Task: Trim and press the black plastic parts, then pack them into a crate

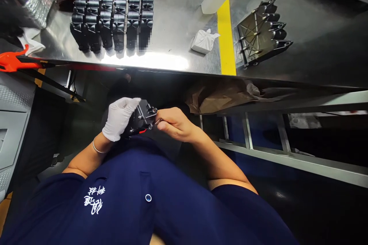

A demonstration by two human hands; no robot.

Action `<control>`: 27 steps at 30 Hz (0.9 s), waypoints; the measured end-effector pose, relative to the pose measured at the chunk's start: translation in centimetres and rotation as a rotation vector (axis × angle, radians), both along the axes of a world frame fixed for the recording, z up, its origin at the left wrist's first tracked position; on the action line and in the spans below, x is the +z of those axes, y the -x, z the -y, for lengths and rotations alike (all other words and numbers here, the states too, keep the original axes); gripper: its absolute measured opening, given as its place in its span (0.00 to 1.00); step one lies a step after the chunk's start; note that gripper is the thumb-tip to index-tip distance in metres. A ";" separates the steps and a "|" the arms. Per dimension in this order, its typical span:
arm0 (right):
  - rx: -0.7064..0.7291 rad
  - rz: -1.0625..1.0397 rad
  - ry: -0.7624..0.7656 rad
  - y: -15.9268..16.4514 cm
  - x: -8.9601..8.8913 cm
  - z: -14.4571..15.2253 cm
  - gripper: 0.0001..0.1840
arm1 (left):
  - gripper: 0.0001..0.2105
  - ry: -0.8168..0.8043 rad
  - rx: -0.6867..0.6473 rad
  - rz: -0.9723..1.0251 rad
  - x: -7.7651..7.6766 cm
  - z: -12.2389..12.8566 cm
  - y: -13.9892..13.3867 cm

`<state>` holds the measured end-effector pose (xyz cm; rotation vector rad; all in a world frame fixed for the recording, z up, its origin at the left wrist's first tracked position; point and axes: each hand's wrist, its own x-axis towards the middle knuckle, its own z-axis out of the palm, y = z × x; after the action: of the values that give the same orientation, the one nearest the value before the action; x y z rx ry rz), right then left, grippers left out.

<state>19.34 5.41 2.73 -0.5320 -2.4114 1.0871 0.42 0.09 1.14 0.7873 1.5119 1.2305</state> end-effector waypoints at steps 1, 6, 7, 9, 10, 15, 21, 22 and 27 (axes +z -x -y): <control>-0.086 -0.027 -0.010 0.1 0.0 0.1 0.26 | 0.21 0.012 0.003 0.017 -0.1 -0.2 0.1; -0.422 -0.039 -0.322 0.7 -0.4 0.4 0.16 | 0.20 0.080 -0.063 0.121 -1.0 -0.7 0.4; -0.436 -0.035 -0.377 0.8 -0.6 0.5 0.15 | 0.20 0.086 -0.069 0.125 -1.1 -0.7 0.4; -0.456 -0.014 -0.445 0.8 -0.9 0.5 0.14 | 0.19 0.089 -0.068 0.107 -1.2 -0.7 0.4; -0.465 0.004 -0.463 0.8 -1.0 0.5 0.14 | 0.18 0.084 -0.065 0.091 -1.2 -0.7 0.3; -0.490 0.084 -0.521 0.8 -1.2 0.6 0.15 | 0.17 0.049 -0.057 0.035 -1.1 -0.7 0.2; -0.504 0.097 -0.558 0.9 -1.6 0.6 0.15 | 0.18 0.073 -0.050 0.029 -1.0 -0.7 0.2; -0.502 0.092 -0.540 0.8 -1.7 0.6 0.15 | 0.18 0.068 -0.054 0.032 -1.1 -0.6 0.2; -0.474 0.073 -0.425 0.7 -2.5 0.9 0.17 | 0.18 0.050 -0.080 0.038 -1.8 -0.5 0.4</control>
<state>18.61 4.46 0.23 -0.9355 -2.3057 0.3512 0.05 0.56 -0.69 0.7794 1.4613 1.1380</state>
